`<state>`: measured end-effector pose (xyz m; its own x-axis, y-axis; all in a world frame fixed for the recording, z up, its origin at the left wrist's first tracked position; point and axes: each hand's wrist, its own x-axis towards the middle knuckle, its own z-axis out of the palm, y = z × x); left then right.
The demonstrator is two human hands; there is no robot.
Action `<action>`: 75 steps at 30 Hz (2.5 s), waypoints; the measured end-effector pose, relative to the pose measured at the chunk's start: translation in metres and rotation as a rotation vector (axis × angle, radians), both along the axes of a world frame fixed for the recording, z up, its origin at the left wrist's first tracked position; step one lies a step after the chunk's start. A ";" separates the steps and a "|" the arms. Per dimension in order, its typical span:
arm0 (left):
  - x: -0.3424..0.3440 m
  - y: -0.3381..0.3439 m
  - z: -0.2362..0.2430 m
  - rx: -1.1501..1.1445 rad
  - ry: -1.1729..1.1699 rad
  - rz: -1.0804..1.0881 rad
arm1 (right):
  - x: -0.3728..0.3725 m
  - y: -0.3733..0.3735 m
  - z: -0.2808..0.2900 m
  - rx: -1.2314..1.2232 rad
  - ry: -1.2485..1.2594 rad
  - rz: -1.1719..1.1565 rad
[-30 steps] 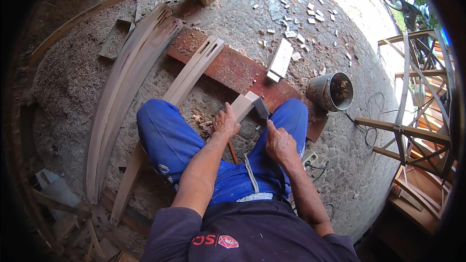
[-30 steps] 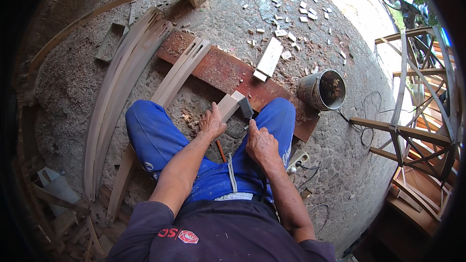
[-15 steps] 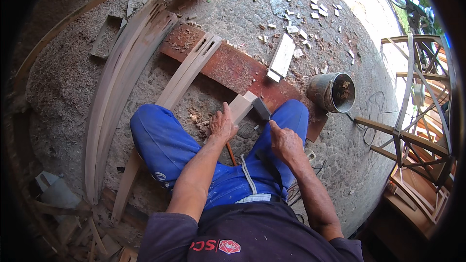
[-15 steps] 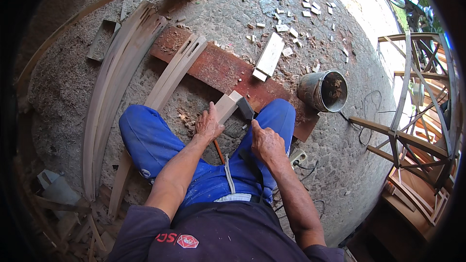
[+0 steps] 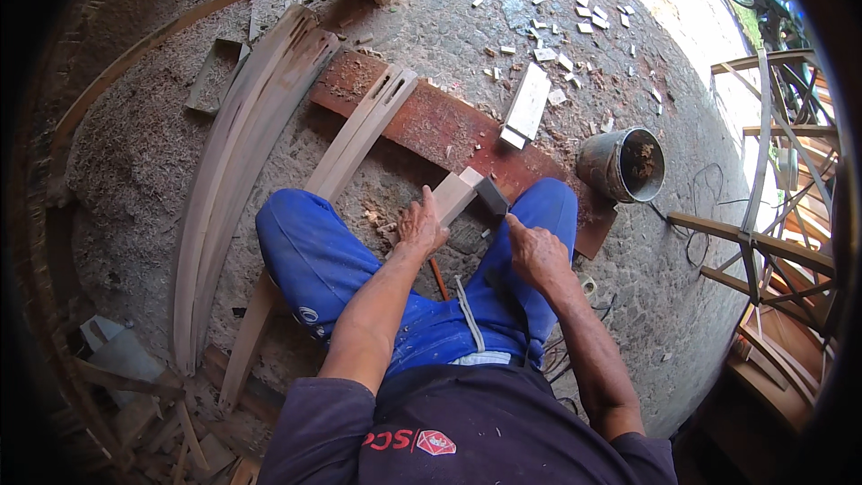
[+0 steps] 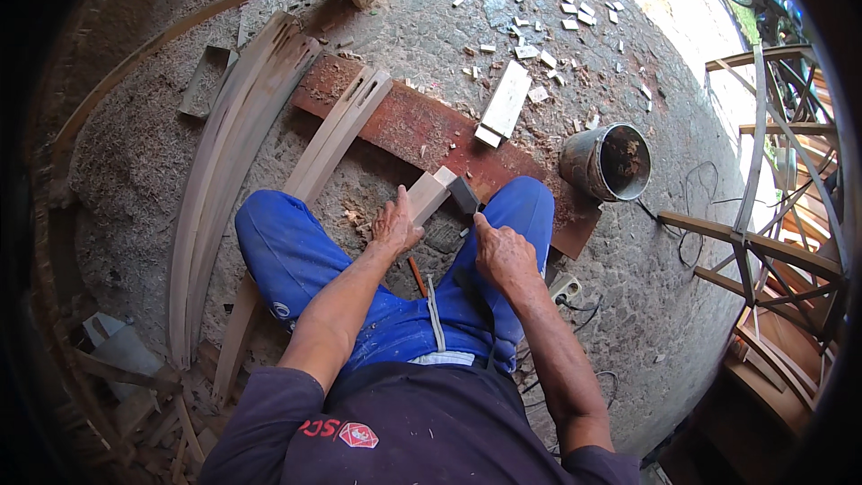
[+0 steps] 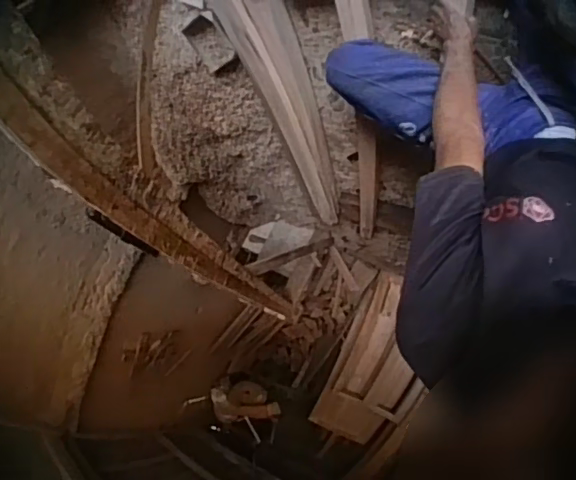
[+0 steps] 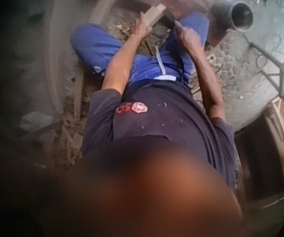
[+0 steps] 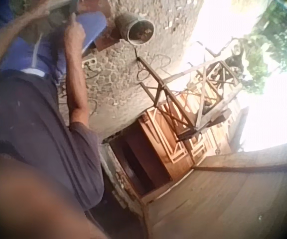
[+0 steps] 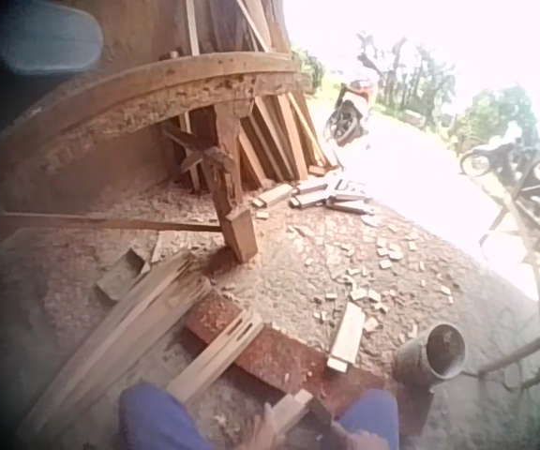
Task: The person sits on the floor and uses a chisel and hammer to carve a small wooden block. They repeatedly strike the chisel to shape the wood, then use a hand saw to cut the block. Finally, they place the finished piece with other similar blocks.
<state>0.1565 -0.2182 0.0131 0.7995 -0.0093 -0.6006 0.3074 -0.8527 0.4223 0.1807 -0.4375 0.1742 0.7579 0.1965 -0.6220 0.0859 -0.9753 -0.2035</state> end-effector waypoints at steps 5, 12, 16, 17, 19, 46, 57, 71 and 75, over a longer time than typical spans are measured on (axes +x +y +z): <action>0.000 0.001 0.000 0.013 0.016 0.002 | 0.004 0.006 -0.004 0.060 0.014 0.010; 0.008 0.004 0.004 0.002 0.084 -0.024 | 0.020 0.012 -0.010 0.013 0.082 -0.001; 0.004 0.004 0.003 -0.004 0.011 0.001 | 0.028 0.022 -0.030 0.143 -0.027 0.024; 0.006 0.006 0.002 -0.004 0.024 -0.005 | 0.032 0.023 -0.033 0.093 0.004 0.015; 0.004 0.005 0.001 -0.015 0.026 -0.014 | 0.026 0.014 -0.026 0.084 0.008 0.003; 0.008 0.015 -0.015 -0.349 0.059 0.000 | -0.012 -0.035 -0.033 0.431 -0.167 -0.404; 0.001 0.003 -0.029 -0.236 -0.018 0.258 | -0.026 0.001 -0.041 0.480 0.049 -0.285; 0.009 0.005 -0.023 -0.652 0.254 0.229 | -0.051 -0.027 -0.020 0.471 -0.218 -0.417; 0.008 -0.001 -0.024 -0.877 0.413 0.329 | -0.053 -0.025 -0.027 0.447 -0.193 -0.395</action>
